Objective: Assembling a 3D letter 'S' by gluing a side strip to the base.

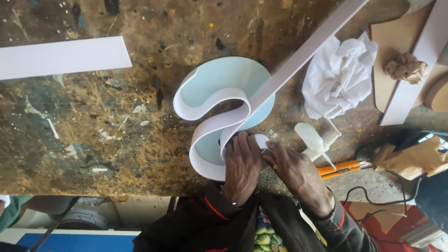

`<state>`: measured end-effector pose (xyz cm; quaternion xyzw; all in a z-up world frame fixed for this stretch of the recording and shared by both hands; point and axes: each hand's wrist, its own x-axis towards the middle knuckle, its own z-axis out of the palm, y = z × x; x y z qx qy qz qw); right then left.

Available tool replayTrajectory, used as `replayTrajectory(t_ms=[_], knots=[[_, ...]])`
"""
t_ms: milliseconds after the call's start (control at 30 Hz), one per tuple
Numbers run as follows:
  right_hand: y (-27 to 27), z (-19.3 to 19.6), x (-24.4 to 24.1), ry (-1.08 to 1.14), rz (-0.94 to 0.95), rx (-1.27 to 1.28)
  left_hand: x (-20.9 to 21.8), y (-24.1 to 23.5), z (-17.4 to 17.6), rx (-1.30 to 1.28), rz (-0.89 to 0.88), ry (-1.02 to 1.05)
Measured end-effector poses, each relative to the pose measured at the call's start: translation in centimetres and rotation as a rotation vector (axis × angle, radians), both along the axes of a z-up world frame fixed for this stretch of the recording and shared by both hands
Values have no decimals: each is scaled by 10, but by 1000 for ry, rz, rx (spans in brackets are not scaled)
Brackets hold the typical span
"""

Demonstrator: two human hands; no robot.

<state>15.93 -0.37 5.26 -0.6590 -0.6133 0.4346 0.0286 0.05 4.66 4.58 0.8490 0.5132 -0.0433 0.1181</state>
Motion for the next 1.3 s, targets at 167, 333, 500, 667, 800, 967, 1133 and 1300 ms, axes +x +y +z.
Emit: replayTrajectory(t_ms=[167,333,500,667,800,967,1133,1300], knots=[[-20,-14,-9,91,-247,0,-2,-2,0,12,25,-32],[-24,-22,-16,413,-775,-242,2,-5,-2,20,70,-61],[-24,-24,-16,618,-941,-344,2,-6,-1,3,92,-54],[-10,-10,-22,606,-1015,-405,-20,-15,6,-98,19,-90],[-10,-10,-21,584,-1012,-433,-32,-23,8,-67,-55,-32],[-6,-7,-22,523,-975,-400,-43,-24,5,-26,-69,-60],[-8,-8,-23,506,-971,-385,-54,-25,18,17,-46,-120],[-20,-18,-21,657,-994,-269,-65,-47,-15,119,-86,-125]])
